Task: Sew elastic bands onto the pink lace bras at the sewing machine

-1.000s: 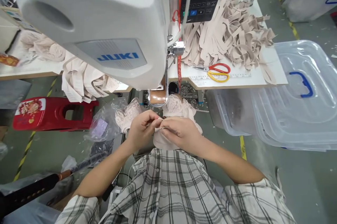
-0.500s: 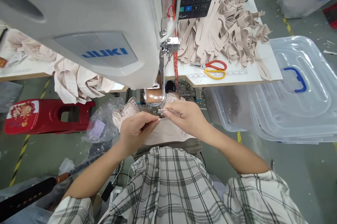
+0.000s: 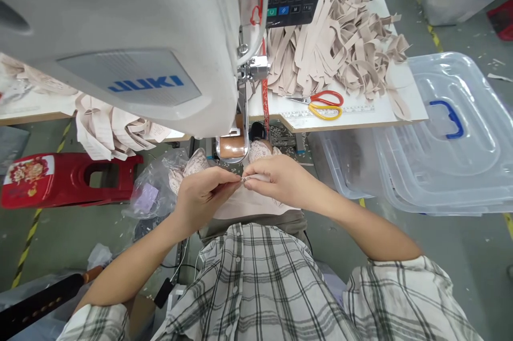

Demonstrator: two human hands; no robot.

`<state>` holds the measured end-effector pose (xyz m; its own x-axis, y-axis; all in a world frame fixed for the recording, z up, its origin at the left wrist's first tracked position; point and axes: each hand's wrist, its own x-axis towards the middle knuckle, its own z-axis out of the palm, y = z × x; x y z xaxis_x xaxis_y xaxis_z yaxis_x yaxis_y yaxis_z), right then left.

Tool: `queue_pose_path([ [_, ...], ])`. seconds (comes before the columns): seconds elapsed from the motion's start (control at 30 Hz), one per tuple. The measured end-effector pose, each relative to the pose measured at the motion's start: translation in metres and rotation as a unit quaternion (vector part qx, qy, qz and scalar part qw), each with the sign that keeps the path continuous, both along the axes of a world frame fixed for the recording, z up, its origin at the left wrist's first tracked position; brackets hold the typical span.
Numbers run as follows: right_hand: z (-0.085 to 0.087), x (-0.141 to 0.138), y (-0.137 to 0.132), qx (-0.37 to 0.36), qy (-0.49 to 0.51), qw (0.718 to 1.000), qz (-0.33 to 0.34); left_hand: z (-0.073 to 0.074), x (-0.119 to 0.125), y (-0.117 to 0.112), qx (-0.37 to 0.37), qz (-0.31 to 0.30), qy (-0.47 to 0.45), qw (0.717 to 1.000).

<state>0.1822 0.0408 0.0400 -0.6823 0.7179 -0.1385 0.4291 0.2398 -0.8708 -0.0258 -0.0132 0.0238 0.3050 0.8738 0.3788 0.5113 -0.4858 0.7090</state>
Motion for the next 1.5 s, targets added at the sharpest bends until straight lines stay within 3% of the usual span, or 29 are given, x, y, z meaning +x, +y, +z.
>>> queue_pose_path([
  [0.17, -0.003, -0.001, 0.001, 0.012, 0.005, 1.000, 0.009, 0.002, -0.004, 0.005, -0.013, -0.020, 0.093, 0.995],
  [0.33, -0.006, -0.002, -0.001, -0.041, 0.021, 0.999, -0.018, -0.002, -0.006, 0.005, -0.006, -0.035, 0.154, 0.987],
  [0.53, -0.001, -0.007, 0.005, 0.071, 0.037, 0.996, -0.045, -0.010, 0.003, 0.004, 0.047, 0.021, 0.165, 0.985],
  [0.67, 0.012, -0.022, 0.028, 0.103, -0.034, 0.994, -0.032, -0.013, -0.001, 0.013, 0.056, 0.114, 0.182, 0.975],
  [0.73, 0.017, -0.029, 0.039, 0.114, -0.089, 0.989, -0.025, -0.016, -0.008, 0.018, 0.106, 0.130, 0.197, 0.966],
  [0.87, 0.022, -0.038, 0.048, 0.167, -0.146, 0.975, 0.004, -0.026, -0.027, 0.026, 0.274, 0.061, 0.218, 0.935],
  [0.93, 0.023, -0.039, 0.049, 0.180, -0.148, 0.972, 0.012, -0.031, -0.034, 0.028, 0.285, 0.042, 0.229, 0.930],
  [1.03, 0.023, -0.037, 0.049, 0.173, -0.151, 0.973, 0.017, -0.033, -0.038, 0.029, 0.242, 0.020, 0.264, 0.933],
  [1.13, 0.014, -0.034, 0.044, 0.183, -0.150, 0.972, -0.005, -0.026, -0.033, 0.024, 0.209, 0.027, 0.308, 0.928],
  [1.2, 0.000, -0.031, 0.036, 0.247, -0.128, 0.959, -0.050, -0.019, -0.028, 0.020, 0.166, 0.038, 0.336, 0.926],
  [1.33, -0.031, -0.028, 0.017, 0.411, -0.083, 0.895, -0.153, -0.010, -0.028, 0.019, 0.077, 0.029, 0.348, 0.934],
  [1.4, -0.040, -0.028, 0.012, 0.439, -0.074, 0.876, -0.182, -0.011, -0.037, 0.027, 0.093, -0.008, 0.348, 0.933],
  [1.5, -0.044, -0.030, 0.008, 0.418, -0.052, 0.888, -0.185, -0.014, -0.051, 0.043, 0.169, -0.087, 0.354, 0.916],
])
